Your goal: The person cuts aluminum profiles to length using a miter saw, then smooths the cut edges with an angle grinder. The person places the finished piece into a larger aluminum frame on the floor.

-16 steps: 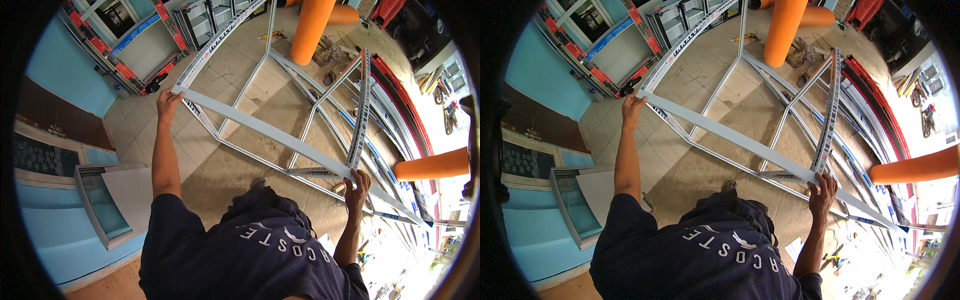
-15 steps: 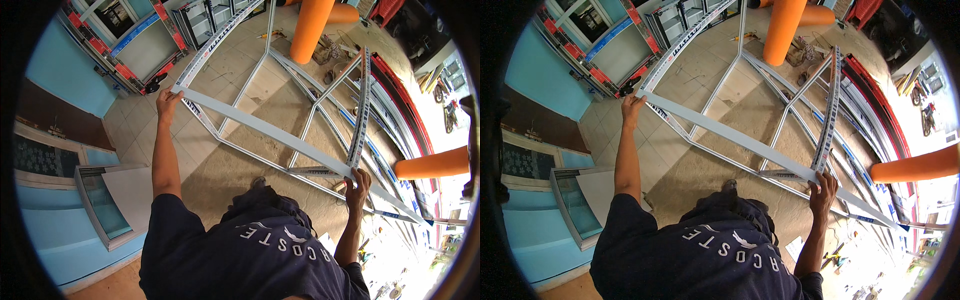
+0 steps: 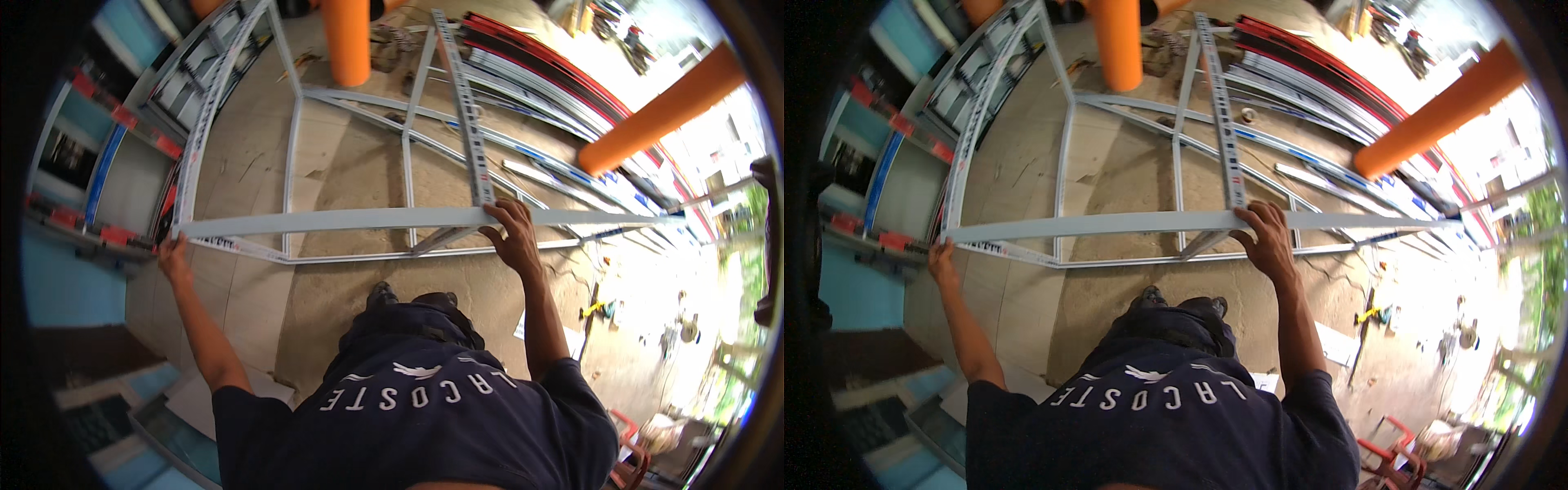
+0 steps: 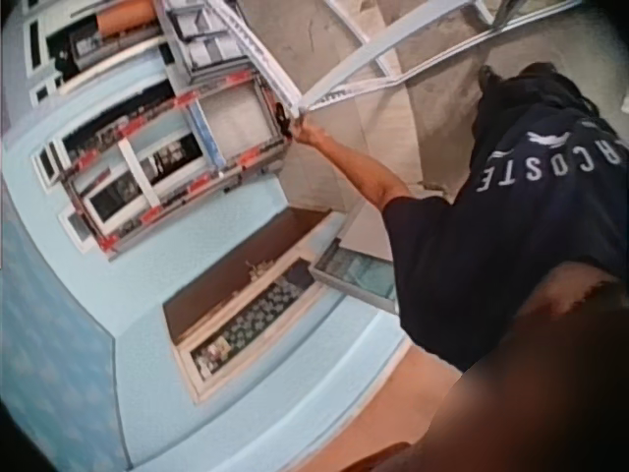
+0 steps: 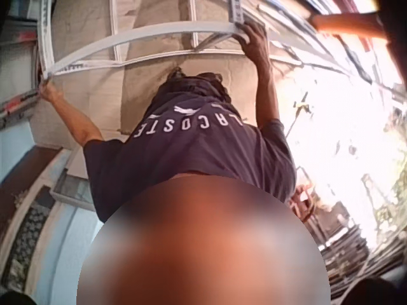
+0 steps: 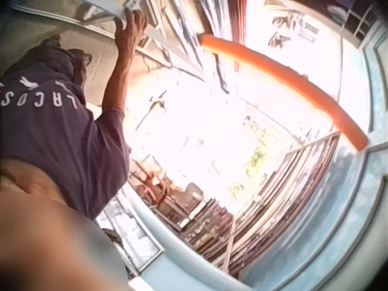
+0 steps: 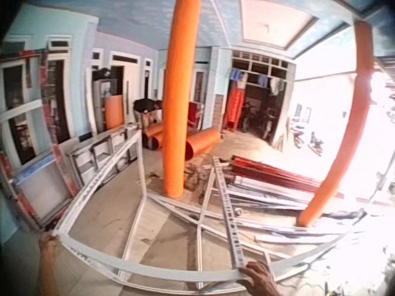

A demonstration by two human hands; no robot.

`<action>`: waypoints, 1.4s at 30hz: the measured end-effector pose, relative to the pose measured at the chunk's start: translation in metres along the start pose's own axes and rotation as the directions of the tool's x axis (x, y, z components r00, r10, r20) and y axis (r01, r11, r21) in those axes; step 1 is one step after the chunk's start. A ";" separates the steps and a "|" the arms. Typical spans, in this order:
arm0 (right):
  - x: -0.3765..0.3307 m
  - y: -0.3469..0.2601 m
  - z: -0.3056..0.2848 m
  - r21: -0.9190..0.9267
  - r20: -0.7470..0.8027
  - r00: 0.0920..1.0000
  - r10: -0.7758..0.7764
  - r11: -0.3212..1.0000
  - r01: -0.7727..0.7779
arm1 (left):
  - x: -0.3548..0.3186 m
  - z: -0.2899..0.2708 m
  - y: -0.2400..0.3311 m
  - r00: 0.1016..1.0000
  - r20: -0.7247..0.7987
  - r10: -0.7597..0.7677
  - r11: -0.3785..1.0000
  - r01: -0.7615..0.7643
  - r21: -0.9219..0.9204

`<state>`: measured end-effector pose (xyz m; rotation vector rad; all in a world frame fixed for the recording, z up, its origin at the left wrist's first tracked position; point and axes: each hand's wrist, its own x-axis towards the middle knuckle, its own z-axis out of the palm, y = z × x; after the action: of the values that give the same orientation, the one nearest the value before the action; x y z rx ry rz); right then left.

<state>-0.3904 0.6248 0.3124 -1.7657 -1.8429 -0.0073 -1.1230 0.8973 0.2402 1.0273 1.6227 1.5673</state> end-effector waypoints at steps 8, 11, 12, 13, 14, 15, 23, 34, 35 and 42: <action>0.002 0.017 -0.014 0.044 0.068 0.997 0.018 0.999 -0.021 | 0.019 -0.015 -0.022 0.995 0.098 0.030 0.990 -0.016 -0.138; -0.001 0.016 -0.007 -0.011 0.028 0.999 -0.022 1.000 0.022 | 0.022 -0.019 -0.026 0.992 0.099 0.076 0.997 -0.076 -0.007; -0.001 0.016 -0.006 -0.034 0.013 0.999 -0.032 0.999 0.032 | 0.022 -0.023 -0.024 0.992 0.099 0.080 0.992 -0.088 0.088; -0.002 0.015 -0.005 -0.060 0.019 0.998 -0.052 0.997 0.053 | 0.024 -0.024 -0.023 0.991 0.100 0.084 0.977 -0.102 0.188; -0.002 0.015 -0.004 -0.088 0.027 0.997 -0.069 0.994 0.071 | 0.024 -0.027 -0.020 0.985 0.143 0.095 0.988 -0.112 0.109; -0.002 0.014 -0.004 -0.119 0.039 0.995 -0.087 0.989 0.092 | 0.025 -0.030 -0.017 0.980 0.161 0.118 0.975 -0.145 0.171; 0.000 0.016 0.000 -0.132 0.078 0.989 -0.125 0.982 0.134 | 0.041 -0.037 0.013 0.915 0.352 0.196 0.804 -0.355 0.476; 0.005 0.027 0.009 -0.155 0.031 0.968 -0.247 0.956 0.249 | 0.057 -0.038 0.029 0.824 0.544 0.161 0.543 -0.534 0.648; 0.005 0.027 0.010 -0.141 0.032 0.969 -0.243 0.959 0.246 | 0.058 -0.038 0.030 0.809 0.565 0.163 0.514 -0.558 0.652; 0.005 0.026 0.004 -0.095 0.006 0.977 -0.214 0.972 0.214 | 0.065 -0.031 0.035 0.806 0.575 0.139 0.449 -0.569 0.689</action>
<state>-0.3679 0.6346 0.3010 -1.6178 -2.0517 -0.1859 -1.1780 0.9378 0.2816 2.2157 1.8936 0.5262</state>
